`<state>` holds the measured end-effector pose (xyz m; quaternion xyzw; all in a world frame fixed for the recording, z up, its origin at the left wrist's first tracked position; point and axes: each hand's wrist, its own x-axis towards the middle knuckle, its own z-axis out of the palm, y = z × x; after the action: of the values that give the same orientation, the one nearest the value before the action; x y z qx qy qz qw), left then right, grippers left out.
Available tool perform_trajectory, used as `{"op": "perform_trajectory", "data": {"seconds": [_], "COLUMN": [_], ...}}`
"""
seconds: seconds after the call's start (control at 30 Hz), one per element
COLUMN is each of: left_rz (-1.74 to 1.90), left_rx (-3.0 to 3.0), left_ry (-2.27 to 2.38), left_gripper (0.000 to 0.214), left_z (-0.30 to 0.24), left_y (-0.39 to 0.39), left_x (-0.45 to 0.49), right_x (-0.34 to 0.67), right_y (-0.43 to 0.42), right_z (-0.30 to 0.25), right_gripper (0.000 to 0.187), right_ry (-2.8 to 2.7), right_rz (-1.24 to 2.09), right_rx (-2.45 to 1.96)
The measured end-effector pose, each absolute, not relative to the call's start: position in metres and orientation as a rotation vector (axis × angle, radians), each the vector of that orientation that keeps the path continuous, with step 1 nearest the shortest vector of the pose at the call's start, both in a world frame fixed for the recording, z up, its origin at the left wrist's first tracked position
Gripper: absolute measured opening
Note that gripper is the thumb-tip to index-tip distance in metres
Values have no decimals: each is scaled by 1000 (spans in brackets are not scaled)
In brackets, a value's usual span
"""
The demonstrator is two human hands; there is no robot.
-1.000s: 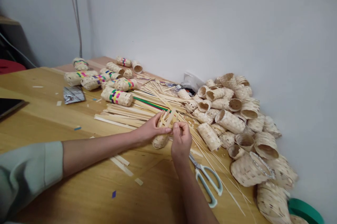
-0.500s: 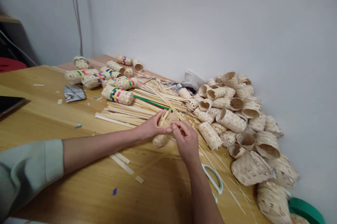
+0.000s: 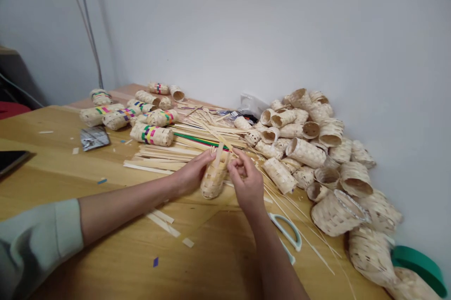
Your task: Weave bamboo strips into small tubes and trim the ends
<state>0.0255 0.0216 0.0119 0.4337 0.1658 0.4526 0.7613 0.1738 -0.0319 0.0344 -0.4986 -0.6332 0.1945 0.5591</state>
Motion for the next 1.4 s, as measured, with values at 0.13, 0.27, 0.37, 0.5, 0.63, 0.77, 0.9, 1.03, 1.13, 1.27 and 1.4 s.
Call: {"op": "perform_trajectory", "data": {"seconds": [0.13, 0.27, 0.37, 0.5, 0.63, 0.77, 0.9, 1.03, 1.13, 1.27, 1.4], "left_rz": [986, 968, 960, 941, 949, 983, 938, 873, 931, 997, 1029], "left_rx": [931, 949, 975, 982, 976, 962, 1006, 1122, 1176, 1267, 1336], "left_ry": [380, 346, 330, 320, 281, 312, 221, 199, 260, 328, 358], "left_gripper": [36, 36, 37, 38, 36, 39, 60, 80, 89, 97, 97], "left_z": [15, 13, 12, 11, 10, 6, 2, -1, -3, -2, -3], "left_y": [20, 20, 20, 20, 20, 20, 21, 22, 22, 20, 21], "left_x": [24, 25, 25, 25, 25, 25, 23, 20, 20, 22, 23], "right_x": [182, 185, 180, 174, 174, 177, 181, 182, 180, 177, 175], "right_y": [-28, -26, -28, -30, -30, -30, -31, -34, -36, -37, -38], "right_z": [35, 35, 34, 29, 28, 31, 36, 40, 41, 43, 44], "right_gripper": [36, 40, 46, 37, 27, 18, 11, 14, 13, 13, 12], "right_ry": [-1351, -1355, -1410, -1517, -1683, -1829, -1807, -1762, -1737, -1688, -1688], "right_rz": [595, 682, 728, 534, 238, 147, 158, 216, 223, 203, 171], "right_rx": [-1146, -1154, -1153, -1137, -1106, -1091, -1125, -1199, -1246, -1311, -1340]}}
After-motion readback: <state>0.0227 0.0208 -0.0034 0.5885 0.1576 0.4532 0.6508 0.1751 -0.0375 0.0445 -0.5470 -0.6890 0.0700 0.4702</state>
